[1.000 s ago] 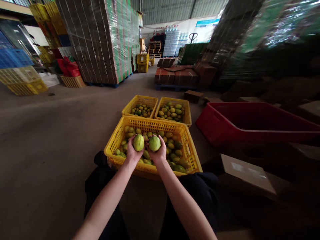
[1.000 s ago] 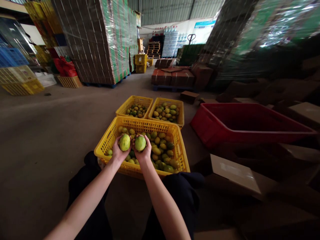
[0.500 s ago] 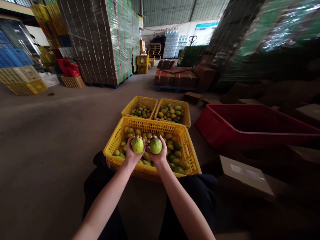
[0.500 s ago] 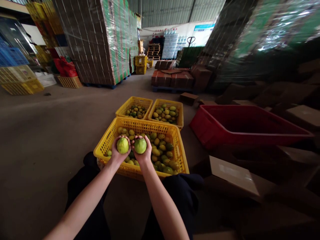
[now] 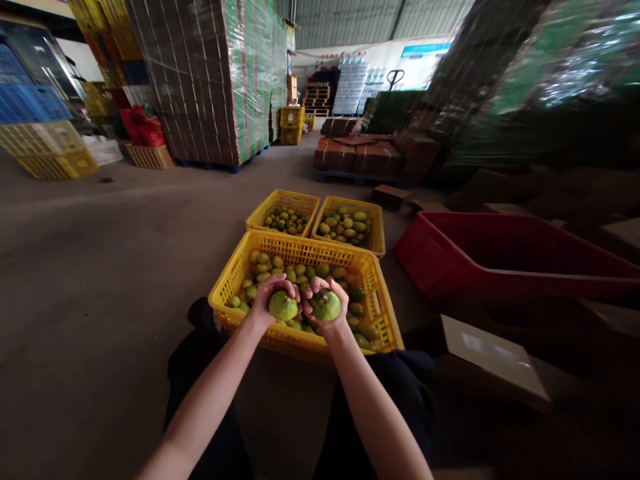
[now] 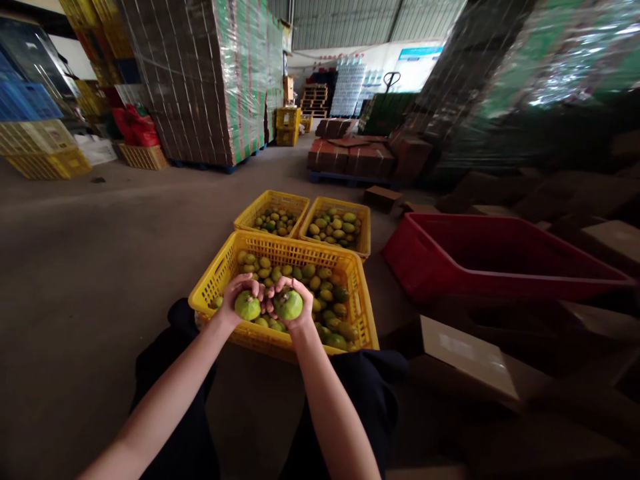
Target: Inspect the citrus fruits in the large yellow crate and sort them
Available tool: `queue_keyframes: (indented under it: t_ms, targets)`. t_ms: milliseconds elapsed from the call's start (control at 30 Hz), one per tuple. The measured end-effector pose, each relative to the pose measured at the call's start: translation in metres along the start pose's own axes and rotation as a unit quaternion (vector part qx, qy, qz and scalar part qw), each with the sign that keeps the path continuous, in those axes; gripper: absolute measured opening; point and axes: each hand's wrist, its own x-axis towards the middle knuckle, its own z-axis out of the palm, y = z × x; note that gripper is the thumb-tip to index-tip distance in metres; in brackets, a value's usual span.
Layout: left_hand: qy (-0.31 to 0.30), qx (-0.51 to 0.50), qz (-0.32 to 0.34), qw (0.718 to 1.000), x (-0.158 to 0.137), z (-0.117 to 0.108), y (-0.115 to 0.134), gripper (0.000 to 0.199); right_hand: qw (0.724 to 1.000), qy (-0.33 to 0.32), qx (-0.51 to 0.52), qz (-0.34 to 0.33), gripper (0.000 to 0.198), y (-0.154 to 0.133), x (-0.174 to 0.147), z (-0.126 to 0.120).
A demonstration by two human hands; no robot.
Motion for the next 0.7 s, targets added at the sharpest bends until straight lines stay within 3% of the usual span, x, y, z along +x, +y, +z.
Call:
queue_keyframes:
  t_ms: [100,300,467,567,700]
  targets:
    - [0.023,-0.055,0.014,0.998,0.001,0.001,0.001,0.040,0.999,0.036,0.027,0.004,0.023,0.000,0.001,0.004]
    - [0.078,-0.246,0.081,0.963,0.009,0.002,0.004,0.027,0.972,0.188,0.139,-0.013,0.015,0.005,0.011,0.008]
    - [0.096,-0.262,0.089,0.956,0.013,0.001,0.000,0.034,0.960,0.234,0.155,-0.005,0.017,0.008,0.013,0.006]
    - [0.077,-0.257,0.075,0.960,0.011,-0.004,-0.002,0.035,0.955,0.253,0.155,-0.004,0.016,0.007,0.010,0.007]
    - [0.076,-0.149,0.031,0.985,0.010,-0.013,-0.006,0.033,0.941,0.307,0.139,0.016,0.015,-0.001,0.003,0.004]
